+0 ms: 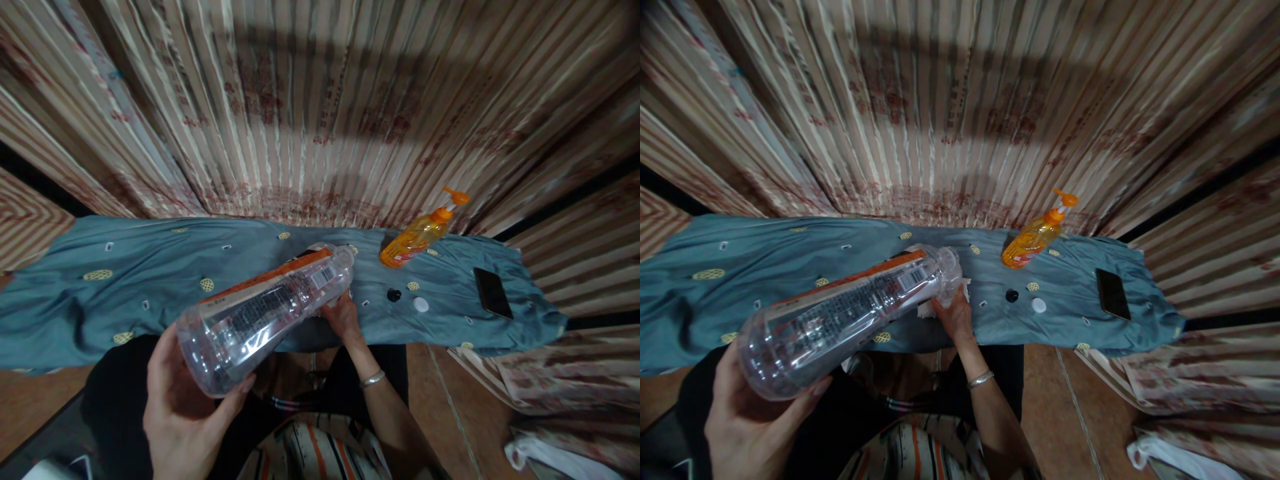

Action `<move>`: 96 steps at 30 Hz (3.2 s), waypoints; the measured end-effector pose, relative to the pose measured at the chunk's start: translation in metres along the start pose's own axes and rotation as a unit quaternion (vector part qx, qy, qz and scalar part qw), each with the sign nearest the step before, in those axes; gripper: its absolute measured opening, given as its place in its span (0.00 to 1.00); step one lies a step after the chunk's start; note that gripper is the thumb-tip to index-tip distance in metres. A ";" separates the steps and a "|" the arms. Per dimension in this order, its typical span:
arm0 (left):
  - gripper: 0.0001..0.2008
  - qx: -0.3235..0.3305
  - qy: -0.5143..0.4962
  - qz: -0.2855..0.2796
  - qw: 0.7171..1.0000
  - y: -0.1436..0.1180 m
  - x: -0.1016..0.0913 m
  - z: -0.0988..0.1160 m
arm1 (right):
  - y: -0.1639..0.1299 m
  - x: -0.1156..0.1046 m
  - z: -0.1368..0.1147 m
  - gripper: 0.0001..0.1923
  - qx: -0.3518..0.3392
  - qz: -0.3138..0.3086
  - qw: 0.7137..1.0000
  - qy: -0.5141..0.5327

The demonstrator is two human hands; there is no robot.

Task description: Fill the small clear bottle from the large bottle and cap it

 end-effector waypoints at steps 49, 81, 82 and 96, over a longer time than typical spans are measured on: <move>0.47 -0.005 -0.022 0.015 1.000 0.000 0.004 0.006 | -0.001 -0.001 -0.003 0.28 0.002 -0.003 1.000 0.005; 0.50 0.038 -0.030 0.011 0.999 0.000 0.002 0.002 | 0.000 0.004 0.006 0.27 -0.008 0.000 1.000 -0.007; 0.49 0.040 -0.033 0.012 0.999 0.000 0.002 0.002 | 0.000 0.004 0.006 0.27 -0.005 0.000 1.000 -0.006; 0.46 0.048 -0.022 -0.004 0.999 -0.002 0.005 0.003 | 0.000 0.002 0.002 0.28 0.014 -0.001 1.000 -0.003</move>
Point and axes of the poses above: each hand's wrist, its own y-axis towards the middle knuckle, its own x-axis out of the palm, z = x × y, the point moved 3 cm from there along y, towards the middle knuckle, and after that the axes turned 10 degrees about -z, right-handed, at the moved point
